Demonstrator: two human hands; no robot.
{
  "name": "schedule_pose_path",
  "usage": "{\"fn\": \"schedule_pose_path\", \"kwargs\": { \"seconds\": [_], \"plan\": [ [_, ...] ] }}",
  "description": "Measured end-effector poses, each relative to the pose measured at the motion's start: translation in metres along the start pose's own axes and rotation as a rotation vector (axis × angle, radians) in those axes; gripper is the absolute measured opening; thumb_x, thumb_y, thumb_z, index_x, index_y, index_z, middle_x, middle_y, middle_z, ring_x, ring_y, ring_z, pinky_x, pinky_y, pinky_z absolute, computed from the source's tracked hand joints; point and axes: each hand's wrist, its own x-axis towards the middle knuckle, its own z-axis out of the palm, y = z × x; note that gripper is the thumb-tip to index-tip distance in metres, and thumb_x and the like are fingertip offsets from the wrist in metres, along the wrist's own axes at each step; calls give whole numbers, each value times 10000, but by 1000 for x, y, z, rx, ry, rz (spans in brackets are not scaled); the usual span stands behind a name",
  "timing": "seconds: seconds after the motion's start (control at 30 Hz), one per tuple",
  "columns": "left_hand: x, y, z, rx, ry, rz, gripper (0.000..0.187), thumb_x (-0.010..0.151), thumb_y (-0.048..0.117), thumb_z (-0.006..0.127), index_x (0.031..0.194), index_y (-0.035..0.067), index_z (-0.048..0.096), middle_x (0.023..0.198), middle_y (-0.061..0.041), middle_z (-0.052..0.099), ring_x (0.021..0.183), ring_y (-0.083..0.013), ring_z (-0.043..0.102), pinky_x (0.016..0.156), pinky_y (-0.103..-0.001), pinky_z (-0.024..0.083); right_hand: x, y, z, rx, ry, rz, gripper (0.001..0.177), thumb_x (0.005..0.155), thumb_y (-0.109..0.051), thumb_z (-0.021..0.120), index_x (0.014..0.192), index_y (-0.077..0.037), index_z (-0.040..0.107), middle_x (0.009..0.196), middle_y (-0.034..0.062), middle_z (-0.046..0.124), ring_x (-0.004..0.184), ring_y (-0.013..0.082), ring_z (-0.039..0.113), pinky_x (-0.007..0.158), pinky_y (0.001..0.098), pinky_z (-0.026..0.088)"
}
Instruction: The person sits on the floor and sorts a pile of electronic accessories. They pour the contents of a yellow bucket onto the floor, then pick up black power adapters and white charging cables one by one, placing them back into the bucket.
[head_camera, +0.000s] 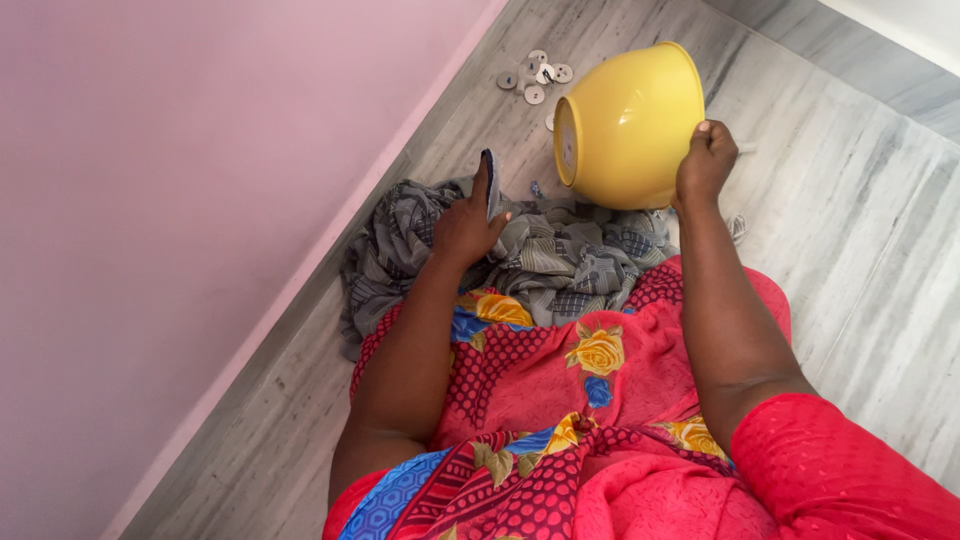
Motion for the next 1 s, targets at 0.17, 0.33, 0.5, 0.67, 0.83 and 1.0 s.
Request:
{"fn": "schedule_pose_path", "kwargs": {
  "seconds": [0.17,0.33,0.5,0.67,0.83,1.0],
  "plan": [
    [3,-2,0,2,-21,2,1111,904,454,722,1637,234,-84,1008,-279,730,843,-455,730,699,-555,586,24,10,-29,282,58,182,273,1087,-123,444,904,-28,624,853,32,670,734,109,602,690,297,546],
    [3,-6,4,23,3,16,1110,909,459,725,1639,232,-81,997,-285,730,848,-463,726,712,-564,583,53,36,-61,447,148,241,237,1049,-42,461,855,-41,597,842,32,615,732,140,573,686,337,542],
    [1,-5,4,14,10,17,1115,908,462,723,1651,223,-74,972,-285,736,844,-469,725,726,-558,584,74,56,-99,648,256,423,198,978,-2,485,787,-47,509,811,69,561,686,202,536,641,417,521],
    [1,-3,2,28,13,13,1098,907,459,731,1641,223,-51,956,-282,730,828,-472,720,693,-568,576,74,52,-109,732,259,492,199,994,-60,473,1022,64,626,1057,177,687,929,291,719,857,465,651],
    [-2,-1,-1,17,20,9,1098,905,449,736,1647,216,-40,937,-281,731,823,-470,722,698,-561,577,56,6,-84,1044,16,570,439,1027,-183,427,1282,132,595,1299,265,692,1144,378,730,1025,515,613],
    [-1,-9,-4,-23,39,-5,1087,899,425,731,1638,213,-37,985,-286,722,795,-458,730,662,-553,583,10,-48,-31,426,-259,-89,340,1030,-291,780,1168,-15,638,1148,145,716,1126,280,715,1107,477,639]
  ]
}}
